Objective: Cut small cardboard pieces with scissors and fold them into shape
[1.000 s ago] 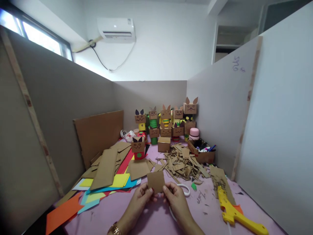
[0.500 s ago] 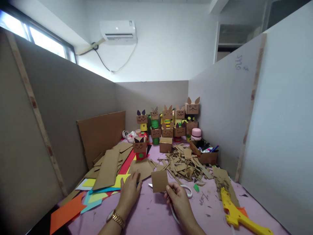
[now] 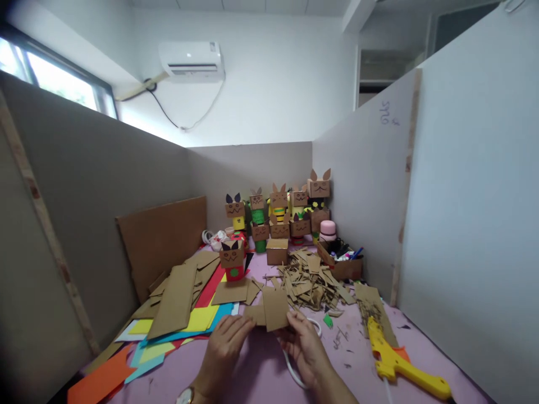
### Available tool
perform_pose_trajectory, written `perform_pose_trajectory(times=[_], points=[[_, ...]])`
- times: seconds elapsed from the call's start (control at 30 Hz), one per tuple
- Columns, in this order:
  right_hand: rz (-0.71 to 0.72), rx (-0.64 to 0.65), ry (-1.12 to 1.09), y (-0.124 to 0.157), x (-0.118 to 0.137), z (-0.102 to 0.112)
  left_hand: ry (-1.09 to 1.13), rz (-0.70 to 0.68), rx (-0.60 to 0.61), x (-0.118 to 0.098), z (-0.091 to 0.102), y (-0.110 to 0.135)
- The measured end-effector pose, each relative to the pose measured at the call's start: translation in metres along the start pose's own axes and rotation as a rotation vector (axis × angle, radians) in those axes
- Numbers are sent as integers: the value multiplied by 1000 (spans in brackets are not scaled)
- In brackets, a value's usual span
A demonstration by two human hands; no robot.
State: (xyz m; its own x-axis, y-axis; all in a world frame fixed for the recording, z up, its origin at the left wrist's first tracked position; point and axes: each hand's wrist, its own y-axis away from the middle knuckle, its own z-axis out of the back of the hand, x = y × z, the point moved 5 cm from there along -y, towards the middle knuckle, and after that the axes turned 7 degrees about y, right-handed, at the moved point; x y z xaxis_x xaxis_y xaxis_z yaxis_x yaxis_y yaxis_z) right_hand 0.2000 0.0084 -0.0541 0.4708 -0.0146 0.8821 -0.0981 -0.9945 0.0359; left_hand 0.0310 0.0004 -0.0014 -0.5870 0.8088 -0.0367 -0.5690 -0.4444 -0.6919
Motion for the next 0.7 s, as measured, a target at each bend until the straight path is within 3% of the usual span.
perform_pose_trajectory(times=[0.07,0.13,0.2,0.27,0.33,0.37,0.43,0.57,0.63,0.7], points=[[9,-3,-3,-2,-1,0,122,-65,14,-10,-6,1],[48,-20,17,-3,1,0,282,23,-38,-11,-10,1],[102,-29,50,-4,4,-1,492,282,-197,-2,-13,2],[153,-24,90,-2,8,-5,791,632,-384,13,-22,7],[188,0,131,1,9,-10,1168,894,-399,18,-40,9],[201,10,150,2,10,-11,1332,941,-345,16,-47,7],[226,9,179,4,10,-12,1532,952,-280,12,-52,2],[239,-105,236,3,11,-2,1588,951,-344,13,-42,2],[252,-56,291,2,12,-2,1589,943,-324,13,-40,3],[291,86,323,4,13,-10,1585,914,-307,13,-40,3]])
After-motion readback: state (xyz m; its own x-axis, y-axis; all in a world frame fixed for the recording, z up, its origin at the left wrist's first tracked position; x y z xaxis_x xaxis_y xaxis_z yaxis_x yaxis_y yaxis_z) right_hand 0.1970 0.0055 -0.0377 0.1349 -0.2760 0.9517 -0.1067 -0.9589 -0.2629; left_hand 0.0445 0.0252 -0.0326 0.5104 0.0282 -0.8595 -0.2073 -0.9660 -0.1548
